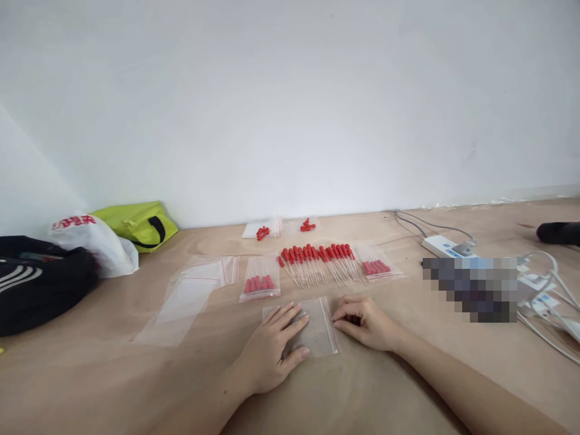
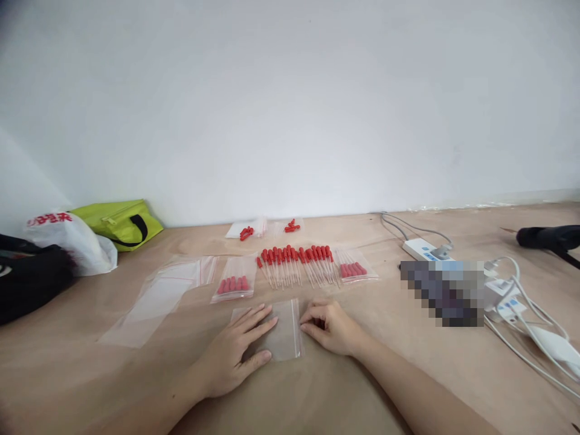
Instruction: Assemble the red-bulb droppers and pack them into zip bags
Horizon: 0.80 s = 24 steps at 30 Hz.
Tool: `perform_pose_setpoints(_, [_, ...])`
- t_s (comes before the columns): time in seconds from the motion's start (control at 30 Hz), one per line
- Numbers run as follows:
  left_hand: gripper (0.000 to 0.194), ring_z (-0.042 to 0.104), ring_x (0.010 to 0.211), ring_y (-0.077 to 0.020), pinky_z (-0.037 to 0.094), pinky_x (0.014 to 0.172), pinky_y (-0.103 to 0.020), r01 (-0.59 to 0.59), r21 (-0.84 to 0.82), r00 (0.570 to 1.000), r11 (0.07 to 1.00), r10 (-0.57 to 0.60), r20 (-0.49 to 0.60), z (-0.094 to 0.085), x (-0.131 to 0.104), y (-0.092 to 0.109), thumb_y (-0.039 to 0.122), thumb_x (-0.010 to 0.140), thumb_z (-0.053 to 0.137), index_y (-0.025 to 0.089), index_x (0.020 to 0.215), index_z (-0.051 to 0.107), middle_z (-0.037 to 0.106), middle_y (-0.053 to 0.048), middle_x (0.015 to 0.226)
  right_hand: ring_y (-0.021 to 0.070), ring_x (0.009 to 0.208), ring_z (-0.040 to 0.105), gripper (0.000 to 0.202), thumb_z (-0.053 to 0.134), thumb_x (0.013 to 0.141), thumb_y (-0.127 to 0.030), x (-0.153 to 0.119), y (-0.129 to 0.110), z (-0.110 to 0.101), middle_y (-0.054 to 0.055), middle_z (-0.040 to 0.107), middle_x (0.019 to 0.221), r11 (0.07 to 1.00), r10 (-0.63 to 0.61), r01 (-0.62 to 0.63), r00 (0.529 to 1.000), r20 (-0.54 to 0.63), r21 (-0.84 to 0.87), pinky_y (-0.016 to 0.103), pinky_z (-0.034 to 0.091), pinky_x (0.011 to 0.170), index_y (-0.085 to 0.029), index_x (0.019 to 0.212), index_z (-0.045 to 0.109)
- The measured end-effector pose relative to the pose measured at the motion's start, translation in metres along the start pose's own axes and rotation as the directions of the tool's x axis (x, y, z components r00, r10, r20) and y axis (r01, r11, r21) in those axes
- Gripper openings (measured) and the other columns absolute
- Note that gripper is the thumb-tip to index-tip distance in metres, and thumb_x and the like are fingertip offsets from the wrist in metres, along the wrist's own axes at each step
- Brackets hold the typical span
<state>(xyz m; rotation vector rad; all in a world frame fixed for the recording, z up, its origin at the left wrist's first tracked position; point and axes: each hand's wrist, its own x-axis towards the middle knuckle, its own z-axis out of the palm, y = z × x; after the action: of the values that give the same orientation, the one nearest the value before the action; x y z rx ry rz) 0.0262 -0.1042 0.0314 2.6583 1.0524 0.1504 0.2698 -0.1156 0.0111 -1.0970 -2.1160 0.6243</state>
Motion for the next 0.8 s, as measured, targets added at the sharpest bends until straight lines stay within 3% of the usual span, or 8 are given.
perform_pose_setpoints(0.17, [0.049, 0.026, 0.128, -0.0241, 0.025, 0.103, -0.047, 0.002, -0.003, 1.000, 1.000, -0.002, 0.001, 0.0021, -0.0002, -0.0003, 0.044, 0.085, 0.042, 0.026, 0.130, 0.037, 0.031, -0.004, 0.139, 0.0100, 0.060, 0.052, 0.009, 0.054, 0.076, -0.023, -0.0019, 0.0021, -0.0001, 0.001, 0.056, 0.069, 0.999, 0.028, -0.028, 1.000, -0.003, 0.031, 0.021, 0.043, 0.055, -0.018, 0.071, 0.059])
perform_pose_setpoints(0.5, [0.048, 0.027, 0.127, -0.0242, 0.026, 0.102, -0.047, -0.012, -0.017, 1.000, 1.000, 0.012, -0.019, 0.0025, 0.0005, -0.0011, 0.043, 0.084, 0.044, 0.026, 0.129, 0.038, 0.032, -0.004, 0.138, 0.0118, 0.067, 0.055, 0.015, 0.050, 0.080, -0.025, -0.0004, 0.0002, -0.0026, 0.002, 0.058, 0.073, 0.998, -0.057, 0.056, 0.998, 0.035, 0.035, 0.023, 0.044, 0.058, -0.020, 0.080, 0.064])
perform_pose_setpoints(0.8, [0.047, 0.028, 0.126, -0.0250, 0.026, 0.102, -0.047, -0.019, -0.040, 0.999, 0.999, 0.017, -0.047, 0.0038, 0.0002, -0.0020, 0.043, 0.084, 0.046, 0.027, 0.128, 0.040, 0.034, -0.004, 0.138, 0.0121, 0.067, 0.054, 0.017, 0.050, 0.080, -0.028, -0.0024, 0.0038, 0.0006, 0.003, 0.057, 0.074, 0.998, -0.045, 0.042, 0.997, 0.063, 0.043, 0.023, 0.045, 0.058, -0.020, 0.085, 0.064])
